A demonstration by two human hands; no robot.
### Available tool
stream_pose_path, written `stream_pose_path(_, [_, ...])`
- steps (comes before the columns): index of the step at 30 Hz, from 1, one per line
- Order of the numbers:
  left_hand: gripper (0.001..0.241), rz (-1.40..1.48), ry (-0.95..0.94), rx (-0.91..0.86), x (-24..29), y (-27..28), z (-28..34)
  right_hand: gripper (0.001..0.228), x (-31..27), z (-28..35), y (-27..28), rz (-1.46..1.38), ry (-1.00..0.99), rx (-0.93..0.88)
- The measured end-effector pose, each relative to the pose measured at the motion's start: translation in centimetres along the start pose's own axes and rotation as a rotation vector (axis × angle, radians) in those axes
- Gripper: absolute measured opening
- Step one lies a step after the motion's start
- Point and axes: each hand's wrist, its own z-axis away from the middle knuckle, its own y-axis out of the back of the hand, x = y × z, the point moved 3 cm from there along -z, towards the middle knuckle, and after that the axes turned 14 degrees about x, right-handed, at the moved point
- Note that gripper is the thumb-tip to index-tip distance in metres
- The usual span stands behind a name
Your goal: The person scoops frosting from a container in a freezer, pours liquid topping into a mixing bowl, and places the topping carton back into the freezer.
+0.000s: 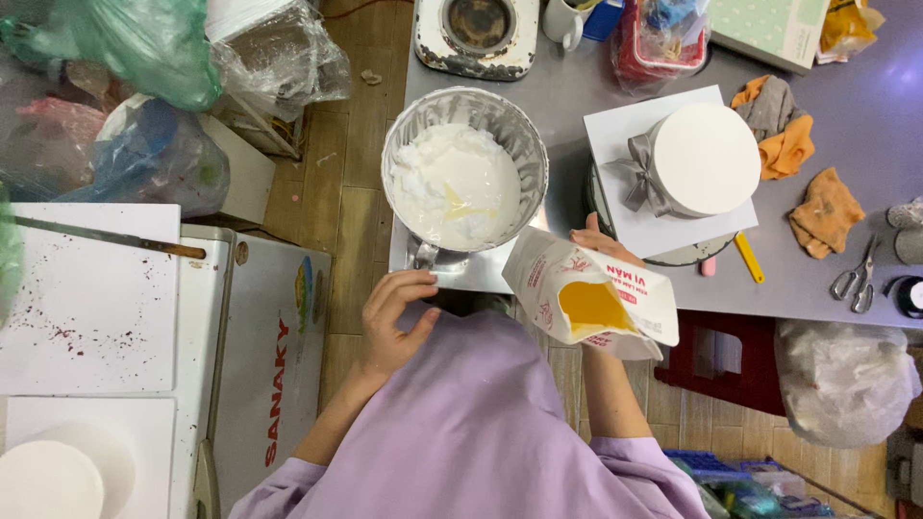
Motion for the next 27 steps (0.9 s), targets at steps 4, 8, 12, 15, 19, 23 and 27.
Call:
stream_pose_path(4, [0.031,0.150,-0.097,-0.145,2.8,-1.8,-1.4,0.040,-1.5,1.4,1.1,0.009,0.061,0.011])
stream_pose_path(8, [0.053,0.253,-0.134,-0.318,5.1,-4.5,-2.6,0.047,-2.0,4.0,2.1,0.099,0.064,-0.067])
stream_pose_path(12, [0.065,0.329,-0.155,-0.447,6.1,-6.6,-2.7,0.025,-0.3,6.1,5.0,0.242,-0.105,-0.063])
stream_pose_path(15, [0.059,0.320,-0.160,-0.461,5.9,-7.1,-2.2,0.042,-0.2,7.1,6.3,0.264,-0.026,-0.063])
stream_pose_path(19, [0.053,0.258,-0.187,-0.462,5.6,-7.5,-1.2,0.048,0.5,6.8,6.6,0.206,0.008,-0.039])
stream_pose_path(23, [0.053,0.224,-0.199,-0.466,5.4,-7.8,-0.7,0.053,0.6,7.0,7.2,0.202,-0.044,-0.128])
stream_pose_path(27, [0.053,0.206,-0.140,-0.451,5.2,-8.2,0.1,0.058,2.6,7.1,8.6,0.142,-0.206,-0.144])
